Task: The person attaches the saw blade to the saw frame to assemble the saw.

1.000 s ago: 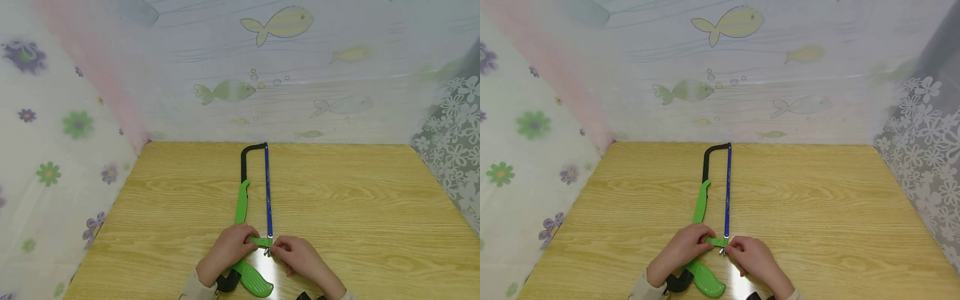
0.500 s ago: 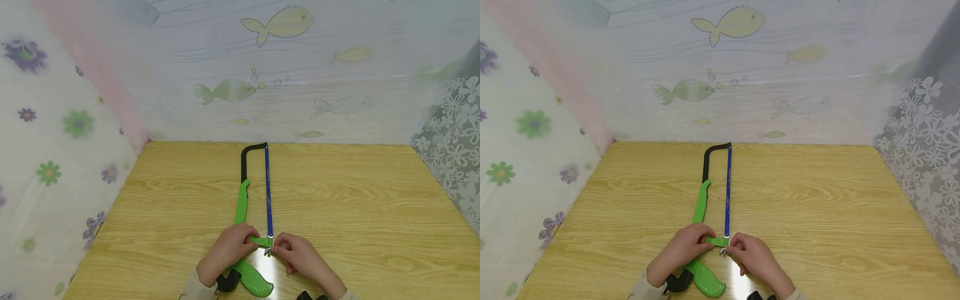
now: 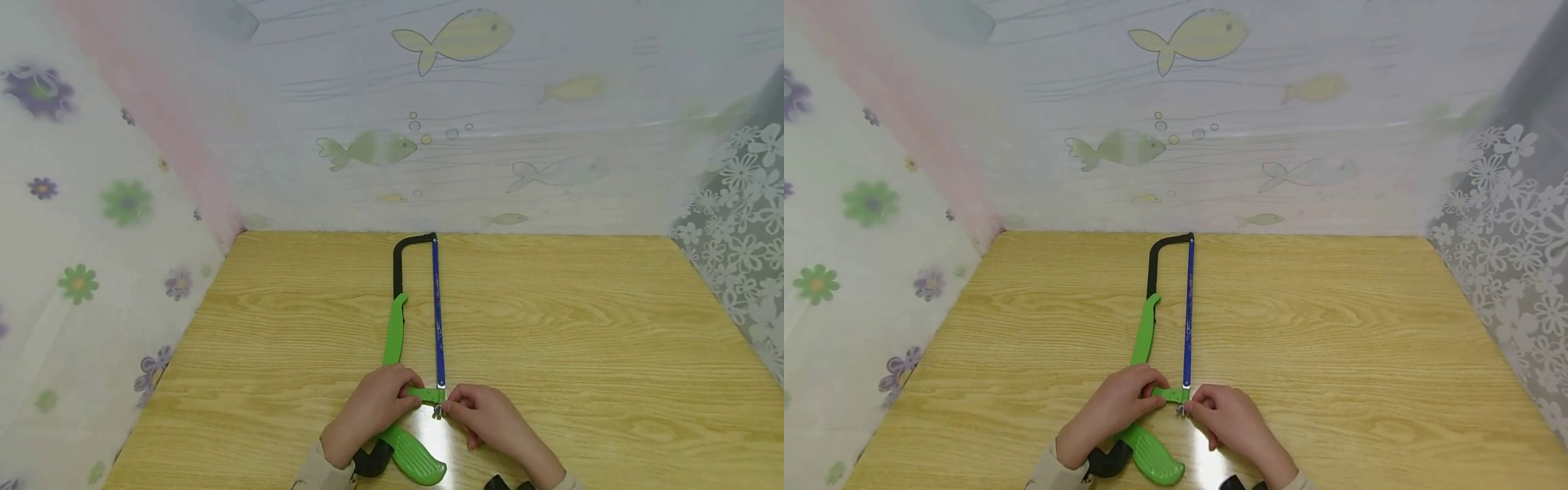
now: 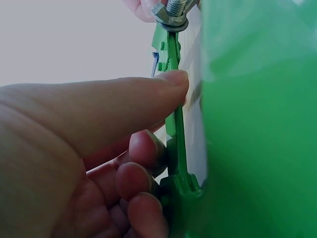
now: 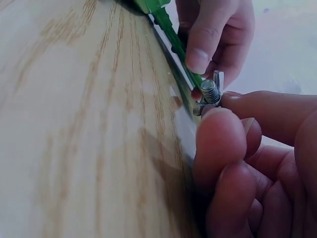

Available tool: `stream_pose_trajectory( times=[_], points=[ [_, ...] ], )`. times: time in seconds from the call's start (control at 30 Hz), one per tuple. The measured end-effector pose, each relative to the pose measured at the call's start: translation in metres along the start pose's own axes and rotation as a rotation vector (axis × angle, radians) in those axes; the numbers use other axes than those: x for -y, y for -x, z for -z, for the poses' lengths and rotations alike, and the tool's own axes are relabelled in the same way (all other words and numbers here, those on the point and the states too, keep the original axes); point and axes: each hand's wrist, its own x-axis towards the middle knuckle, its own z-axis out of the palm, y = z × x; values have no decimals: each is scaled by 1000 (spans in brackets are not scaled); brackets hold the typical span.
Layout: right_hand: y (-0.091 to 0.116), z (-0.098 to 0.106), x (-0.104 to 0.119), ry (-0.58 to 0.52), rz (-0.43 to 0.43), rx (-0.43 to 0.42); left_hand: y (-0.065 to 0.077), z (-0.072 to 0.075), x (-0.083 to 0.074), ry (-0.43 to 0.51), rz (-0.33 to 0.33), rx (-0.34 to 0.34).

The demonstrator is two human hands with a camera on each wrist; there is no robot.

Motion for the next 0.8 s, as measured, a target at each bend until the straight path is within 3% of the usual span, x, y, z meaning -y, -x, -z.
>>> stream_pose_trajectory(
  times=[0.8],
  points=[
    [1, -4, 5, 140, 10, -49, 0, -1, 1, 1, -2, -6]
  ],
)
